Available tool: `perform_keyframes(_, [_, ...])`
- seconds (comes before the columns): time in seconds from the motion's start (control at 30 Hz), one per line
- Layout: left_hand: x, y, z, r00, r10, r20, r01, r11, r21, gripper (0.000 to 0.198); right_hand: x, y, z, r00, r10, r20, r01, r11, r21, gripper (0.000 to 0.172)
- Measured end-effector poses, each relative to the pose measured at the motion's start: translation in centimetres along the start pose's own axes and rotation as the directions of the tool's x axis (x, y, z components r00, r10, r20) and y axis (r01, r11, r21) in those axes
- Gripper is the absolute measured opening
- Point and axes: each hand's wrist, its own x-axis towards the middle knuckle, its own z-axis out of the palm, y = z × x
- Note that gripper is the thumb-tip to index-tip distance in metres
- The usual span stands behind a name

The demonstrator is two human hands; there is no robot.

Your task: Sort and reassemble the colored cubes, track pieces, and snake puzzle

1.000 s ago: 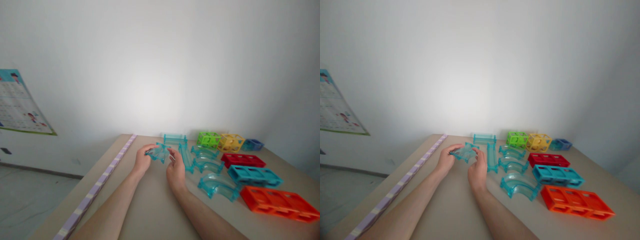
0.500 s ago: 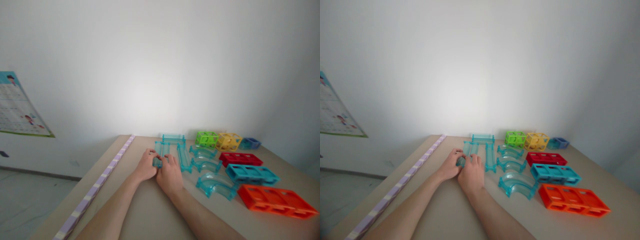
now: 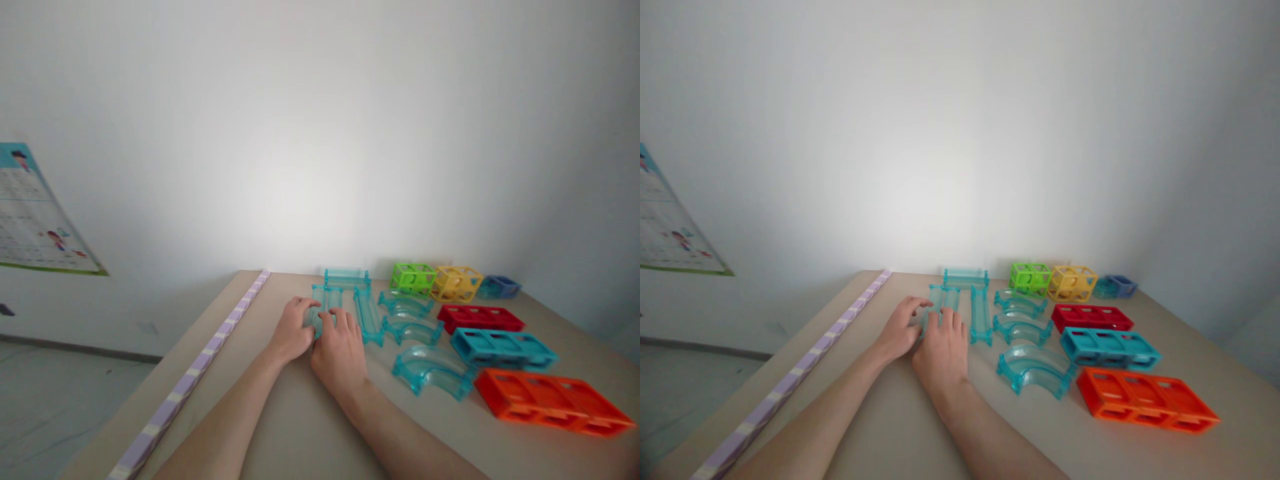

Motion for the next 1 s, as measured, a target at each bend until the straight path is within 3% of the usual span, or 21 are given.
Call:
perform_keyframes(0.13, [0.2,-0.2,-0.6,0.961,-0.128,-0.244,0.174,0.969,0.176,0.042,-0.3,-0.2,0.2,0.998,-0.064,0.019,0.064,0.998,0.016,0.034])
perform_keyframes(0.2, [0.2,-0.5,-1.3,0.904,-0.192,-0.382,0.317,0.9,0.298,0.042,-0.4,-0.2,0.2,0.997,-0.07,0.02,0.069,0.997,0.026,0.032])
perform_keyframes(0.27, [0.1,-1.0,-2.0,0.827,-0.229,-0.514,0.478,0.767,0.428,0.044,-0.4,-0.2,0.2,0.996,-0.088,0.007,0.087,0.995,0.054,0.032])
perform_keyframes(0.33, [0.2,-1.9,-2.5,0.778,-0.283,-0.561,0.589,0.639,0.495,0.048,-0.4,-0.1,0.1,0.991,-0.13,-0.016,0.131,0.986,0.106,0.033])
perform_keyframes(0.4, [0.2,-2.9,-2.9,0.757,-0.377,-0.533,0.644,0.569,0.512,0.047,-0.4,-0.1,-0.1,0.978,-0.203,-0.048,0.208,0.962,0.179,0.033])
perform_keyframes(0.47, [0.3,-3.9,-3.2,0.756,-0.44,-0.485,0.653,0.553,0.517,0.04,-0.5,-0.1,-0.2,0.949,-0.304,-0.079,0.314,0.912,0.263,0.035])
perform_keyframes(0.57, [0.3,-4.7,-3.6,0.783,-0.438,-0.441,0.621,0.57,0.538,0.031,-0.7,-0.3,-0.3,0.886,-0.458,-0.078,0.452,0.811,0.372,0.034])
perform_keyframes(0.73, [0.3,-4.3,-4.4,0.807,-0.404,-0.43,0.59,0.575,0.567,0.026,-1.0,-0.8,-0.4,0.81,-0.586,-0.017,0.528,0.718,0.454,0.033])
perform_keyframes(0.87, [0.7,-2.5,-4.9,0.842,-0.293,-0.453,0.529,0.615,0.585,0.03,-1.1,-0.9,-0.7,0.818,-0.573,-0.045,0.518,0.701,0.49,0.035])
perform_keyframes(1.0, [0.9,-0.8,-4.8,0.874,-0.063,-0.483,0.35,0.771,0.533,0.035,-1.1,-0.9,-0.6,0.864,-0.494,-0.092,0.451,0.682,0.576,0.033])
